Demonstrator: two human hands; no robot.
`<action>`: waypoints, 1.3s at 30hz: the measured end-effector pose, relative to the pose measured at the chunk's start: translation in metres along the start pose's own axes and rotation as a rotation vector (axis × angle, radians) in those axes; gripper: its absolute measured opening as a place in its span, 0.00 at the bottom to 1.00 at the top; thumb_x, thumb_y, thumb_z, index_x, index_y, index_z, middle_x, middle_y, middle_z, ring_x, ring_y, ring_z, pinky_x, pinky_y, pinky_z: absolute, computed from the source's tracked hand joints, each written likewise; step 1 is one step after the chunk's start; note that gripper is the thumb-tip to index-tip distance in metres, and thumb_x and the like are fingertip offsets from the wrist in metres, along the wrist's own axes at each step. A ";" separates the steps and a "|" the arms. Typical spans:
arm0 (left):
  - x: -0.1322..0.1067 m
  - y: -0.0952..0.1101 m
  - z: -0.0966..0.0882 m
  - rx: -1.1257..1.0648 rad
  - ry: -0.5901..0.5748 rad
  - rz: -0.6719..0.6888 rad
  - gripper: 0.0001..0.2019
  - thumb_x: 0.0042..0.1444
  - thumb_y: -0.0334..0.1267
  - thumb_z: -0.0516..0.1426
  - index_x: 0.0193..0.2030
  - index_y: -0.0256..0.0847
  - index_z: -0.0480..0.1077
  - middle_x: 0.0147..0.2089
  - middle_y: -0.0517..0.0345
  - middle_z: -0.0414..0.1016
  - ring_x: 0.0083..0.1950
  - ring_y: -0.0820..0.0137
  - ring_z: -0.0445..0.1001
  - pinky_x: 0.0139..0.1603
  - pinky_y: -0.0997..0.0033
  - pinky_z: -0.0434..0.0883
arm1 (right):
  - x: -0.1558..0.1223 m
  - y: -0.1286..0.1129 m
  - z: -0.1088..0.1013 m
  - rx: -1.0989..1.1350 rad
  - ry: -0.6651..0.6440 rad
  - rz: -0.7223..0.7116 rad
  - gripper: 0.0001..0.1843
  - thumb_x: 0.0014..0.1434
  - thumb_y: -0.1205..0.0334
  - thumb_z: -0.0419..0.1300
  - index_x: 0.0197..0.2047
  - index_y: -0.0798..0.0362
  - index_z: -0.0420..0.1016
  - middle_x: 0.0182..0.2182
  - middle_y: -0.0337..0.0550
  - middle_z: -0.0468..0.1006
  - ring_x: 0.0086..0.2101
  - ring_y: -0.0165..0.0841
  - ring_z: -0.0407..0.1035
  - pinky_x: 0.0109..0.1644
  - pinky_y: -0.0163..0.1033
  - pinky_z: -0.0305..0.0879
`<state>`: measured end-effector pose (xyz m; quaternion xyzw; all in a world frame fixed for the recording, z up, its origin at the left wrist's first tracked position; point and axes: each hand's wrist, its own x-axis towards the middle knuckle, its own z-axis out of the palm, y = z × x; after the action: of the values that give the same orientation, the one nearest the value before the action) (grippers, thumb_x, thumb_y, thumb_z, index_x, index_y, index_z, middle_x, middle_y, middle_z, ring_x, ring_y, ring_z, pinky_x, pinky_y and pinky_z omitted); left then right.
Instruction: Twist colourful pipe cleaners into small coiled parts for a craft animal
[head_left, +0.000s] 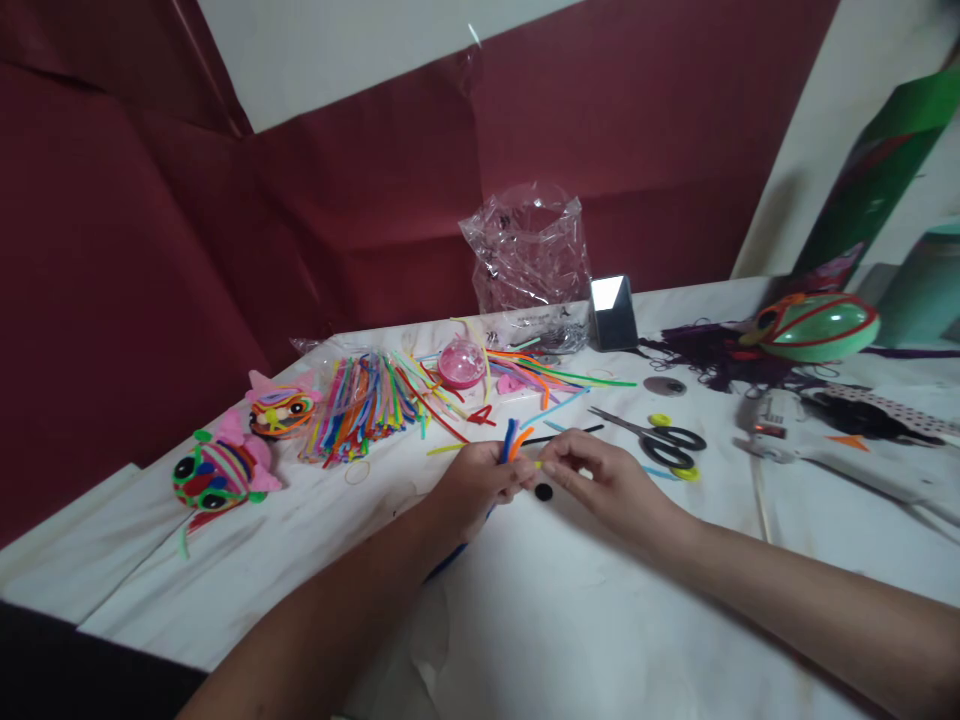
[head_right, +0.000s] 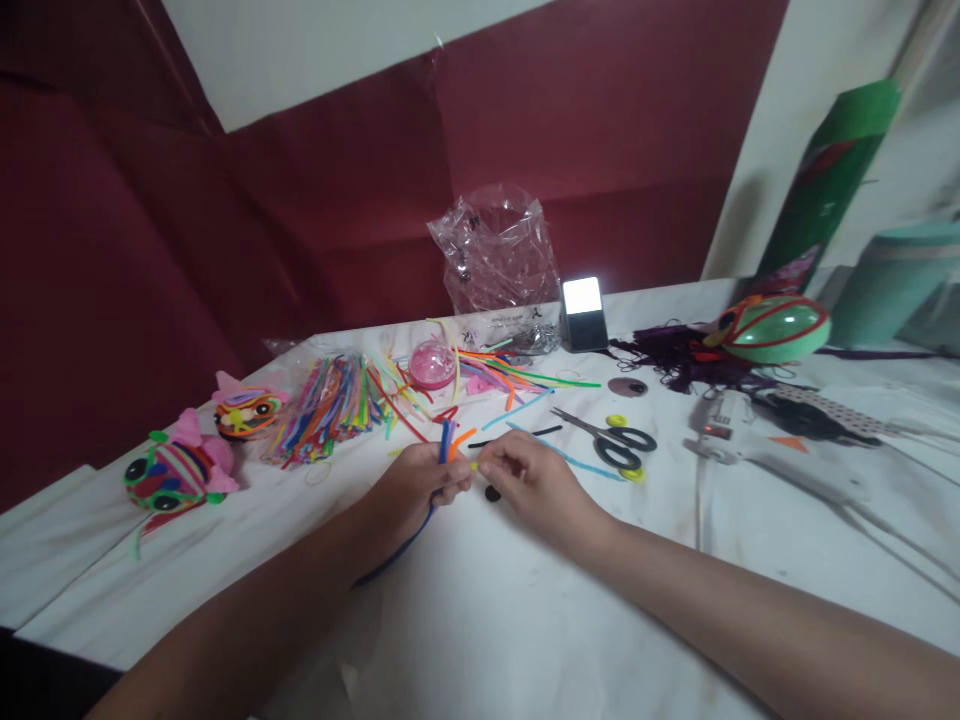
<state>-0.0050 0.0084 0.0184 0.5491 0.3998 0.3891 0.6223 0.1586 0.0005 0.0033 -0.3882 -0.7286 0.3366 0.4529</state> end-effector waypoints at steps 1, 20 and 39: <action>0.001 -0.001 0.000 -0.009 0.012 0.001 0.13 0.39 0.42 0.60 0.22 0.34 0.63 0.21 0.61 0.64 0.18 0.83 0.51 0.19 0.76 0.44 | 0.000 0.000 -0.001 -0.107 0.025 -0.110 0.08 0.56 0.59 0.53 0.32 0.53 0.70 0.29 0.44 0.71 0.32 0.33 0.63 0.34 0.38 0.61; -0.006 -0.010 0.015 -0.280 -0.075 -0.015 0.11 0.42 0.38 0.61 0.24 0.34 0.62 0.22 0.61 0.63 0.19 0.83 0.53 0.20 0.77 0.44 | -0.005 -0.004 -0.009 -0.883 0.044 -0.667 0.11 0.58 0.69 0.48 0.29 0.58 0.70 0.23 0.47 0.68 0.27 0.34 0.56 0.31 0.39 0.54; -0.004 -0.006 0.014 -0.280 0.047 0.065 0.12 0.42 0.39 0.60 0.24 0.35 0.61 0.22 0.63 0.61 0.19 0.83 0.52 0.20 0.78 0.45 | -0.007 -0.019 -0.007 -0.566 -0.019 -0.120 0.16 0.61 0.59 0.44 0.29 0.54 0.68 0.21 0.41 0.72 0.22 0.29 0.65 0.26 0.33 0.56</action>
<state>0.0071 -0.0012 0.0135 0.4605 0.3383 0.4735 0.6703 0.1615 -0.0135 0.0194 -0.4523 -0.8194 0.0960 0.3388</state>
